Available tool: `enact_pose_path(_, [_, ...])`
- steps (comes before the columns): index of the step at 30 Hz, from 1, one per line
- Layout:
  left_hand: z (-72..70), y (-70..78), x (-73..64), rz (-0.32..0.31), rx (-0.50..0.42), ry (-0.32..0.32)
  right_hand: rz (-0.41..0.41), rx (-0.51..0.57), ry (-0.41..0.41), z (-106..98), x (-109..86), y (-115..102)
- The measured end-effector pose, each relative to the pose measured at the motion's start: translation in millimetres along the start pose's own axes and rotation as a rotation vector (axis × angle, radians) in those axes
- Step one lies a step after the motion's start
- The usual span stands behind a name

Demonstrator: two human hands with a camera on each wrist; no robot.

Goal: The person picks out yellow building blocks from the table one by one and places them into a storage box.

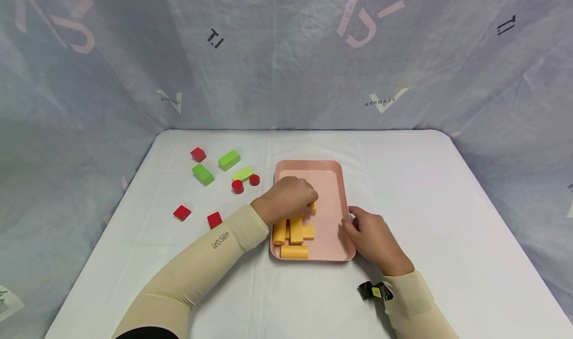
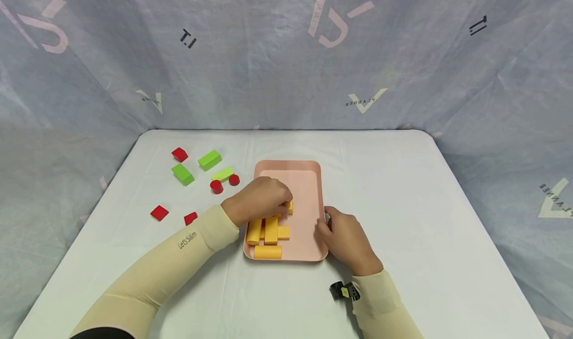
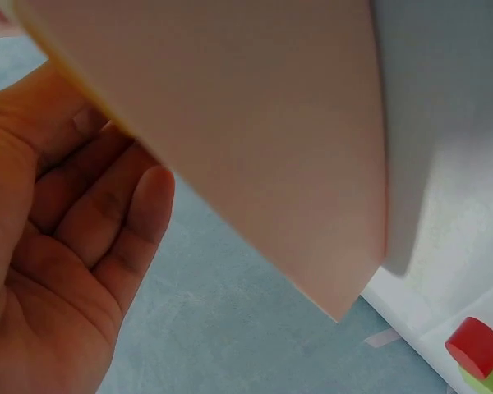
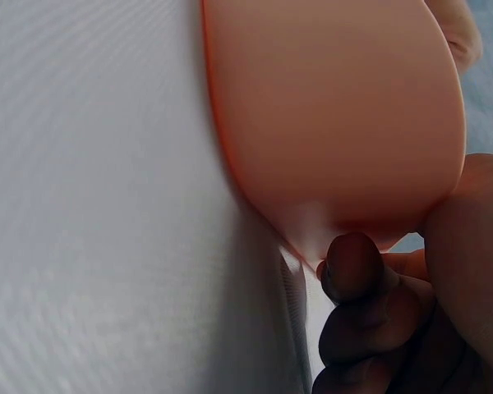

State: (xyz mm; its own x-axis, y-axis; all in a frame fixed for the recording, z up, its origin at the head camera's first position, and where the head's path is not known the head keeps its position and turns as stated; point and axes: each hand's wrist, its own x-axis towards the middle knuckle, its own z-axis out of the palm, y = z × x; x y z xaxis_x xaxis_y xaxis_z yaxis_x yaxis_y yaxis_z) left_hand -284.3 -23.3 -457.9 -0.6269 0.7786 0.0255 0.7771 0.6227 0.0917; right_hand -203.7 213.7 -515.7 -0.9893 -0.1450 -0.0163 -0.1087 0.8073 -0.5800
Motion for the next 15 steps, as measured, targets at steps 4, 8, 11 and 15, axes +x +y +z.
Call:
enact_pose_path(4, [0.7, -1.0, -0.8, 0.008, 0.006, -0.005, -0.006, -0.005, 0.003, 0.2, 0.5, -0.2])
enact_pose_path(8, [1.7, -2.3, -1.0, 0.017, 0.021, 0.001, -0.009, -0.006, 0.007, 0.3, 0.8, -0.2])
enact_pose_path(11, [2.7, -3.2, -0.8, 0.018, 0.022, 0.009, -0.005, -0.004, 0.007, 0.4, 0.7, -0.4])
enact_pose_path(15, [3.5, -4.0, -0.5, 0.02, 0.006, 0.016, 0.0, -0.005, 0.002, 0.4, 0.4, -0.6])
